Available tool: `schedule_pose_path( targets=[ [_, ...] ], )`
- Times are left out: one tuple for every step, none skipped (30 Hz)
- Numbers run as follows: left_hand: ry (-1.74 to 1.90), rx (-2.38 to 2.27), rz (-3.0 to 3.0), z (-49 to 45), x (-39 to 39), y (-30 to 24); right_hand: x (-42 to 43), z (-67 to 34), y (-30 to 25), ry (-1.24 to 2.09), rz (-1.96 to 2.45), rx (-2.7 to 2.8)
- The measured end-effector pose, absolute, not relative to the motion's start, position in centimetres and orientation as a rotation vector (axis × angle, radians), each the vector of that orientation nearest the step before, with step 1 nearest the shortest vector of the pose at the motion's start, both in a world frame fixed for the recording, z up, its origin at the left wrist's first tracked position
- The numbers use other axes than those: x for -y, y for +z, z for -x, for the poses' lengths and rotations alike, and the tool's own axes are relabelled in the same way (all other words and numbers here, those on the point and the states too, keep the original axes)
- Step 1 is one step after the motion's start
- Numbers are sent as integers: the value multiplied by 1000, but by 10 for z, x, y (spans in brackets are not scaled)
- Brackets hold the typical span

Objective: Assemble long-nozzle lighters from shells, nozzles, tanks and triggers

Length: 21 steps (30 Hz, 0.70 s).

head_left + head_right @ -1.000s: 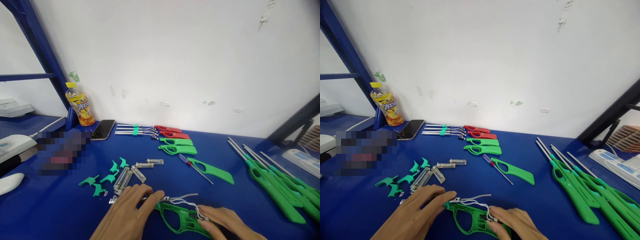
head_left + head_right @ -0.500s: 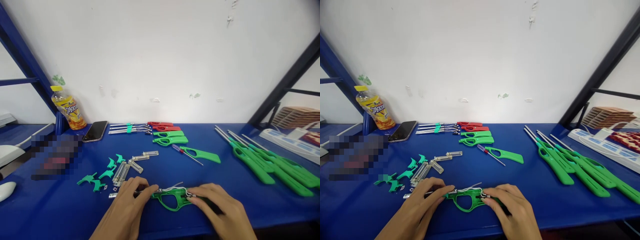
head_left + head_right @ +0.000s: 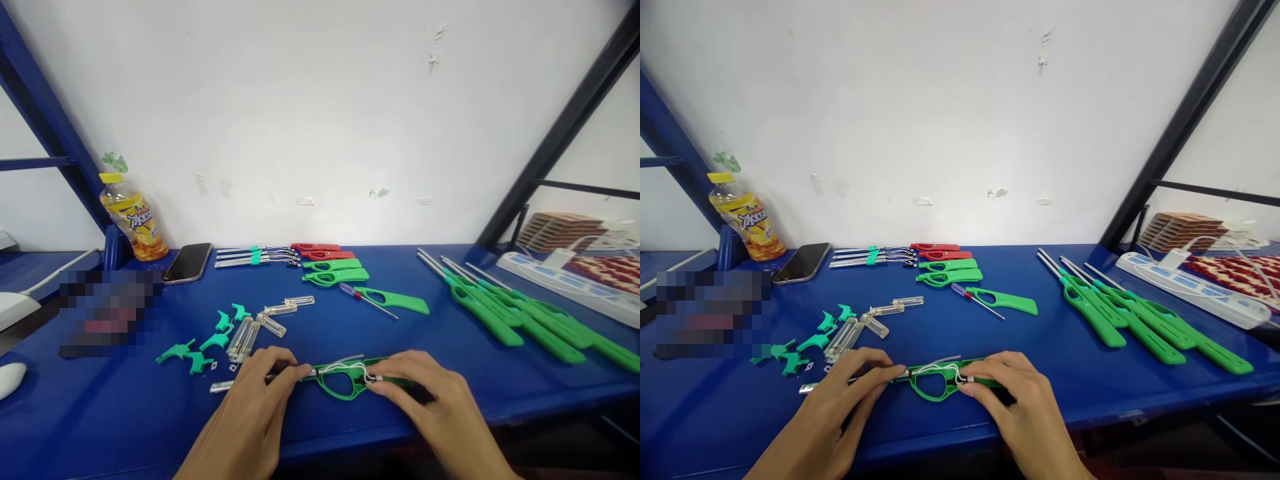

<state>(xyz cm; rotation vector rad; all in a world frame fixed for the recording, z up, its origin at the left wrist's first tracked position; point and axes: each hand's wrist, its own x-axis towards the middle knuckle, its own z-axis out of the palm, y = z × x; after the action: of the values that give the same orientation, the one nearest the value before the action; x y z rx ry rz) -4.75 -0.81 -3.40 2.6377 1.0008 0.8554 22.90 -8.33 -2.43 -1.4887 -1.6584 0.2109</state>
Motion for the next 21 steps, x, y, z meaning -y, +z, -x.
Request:
schedule_pose_path(
  targets=[
    [855, -987, -2634, 48, 8, -34, 83, -229, -25, 206, 1488, 1661],
    [859, -974, -2632, 48, 7, -34, 83, -229, -25, 201, 1484, 1665],
    [867, -963, -2628, 48, 7, -34, 83, -229, -25, 194, 1478, 1666],
    [873, -955, -2620, 47, 7, -33, 83, -229, -24, 194, 1477, 1668],
    [886, -954, -2605, 46, 6, -32, 84, -228, -24, 199, 1476, 1670],
    [905, -953, -2585, 45, 6, -32, 84, -227, -23, 205, 1476, 1672],
    [926, -945, -2564, 44, 5, -31, 84, -227, -23, 212, 1476, 1673],
    [944, -938, -2542, 43, 5, -30, 85, -226, -23, 220, 1476, 1676],
    [952, -932, -2523, 42, 5, -29, 85, -226, -24, 228, 1477, 1681],
    [951, -930, -2509, 42, 5, -29, 86, -226, -24, 232, 1476, 1685],
    [943, -937, -2502, 41, 5, -29, 86, -226, -25, 234, 1474, 1688],
    [926, -947, -2504, 41, 5, -29, 86, -226, -26, 237, 1471, 1692],
    [916, -960, -2509, 42, 6, -29, 86, -226, -27, 244, 1469, 1696],
    [909, -968, -2516, 42, 7, -29, 86, -227, -28, 250, 1468, 1699],
    [897, -974, -2521, 42, 7, -30, 86, -227, -29, 259, 1468, 1703],
    [884, -980, -2521, 42, 8, -30, 86, -228, -30, 266, 1468, 1705],
    [867, -979, -2519, 42, 8, -30, 86, -228, -30, 270, 1470, 1706],
    [851, -975, -2515, 41, 9, -30, 86, -228, -31, 271, 1472, 1705],
    [837, -970, -2511, 41, 9, -29, 87, -229, -31, 270, 1474, 1705],
    [836, -962, -2509, 40, 8, -29, 87, -229, -31, 269, 1476, 1704],
    [842, -953, -2508, 40, 8, -28, 87, -229, -31, 270, 1480, 1707]
  ],
)
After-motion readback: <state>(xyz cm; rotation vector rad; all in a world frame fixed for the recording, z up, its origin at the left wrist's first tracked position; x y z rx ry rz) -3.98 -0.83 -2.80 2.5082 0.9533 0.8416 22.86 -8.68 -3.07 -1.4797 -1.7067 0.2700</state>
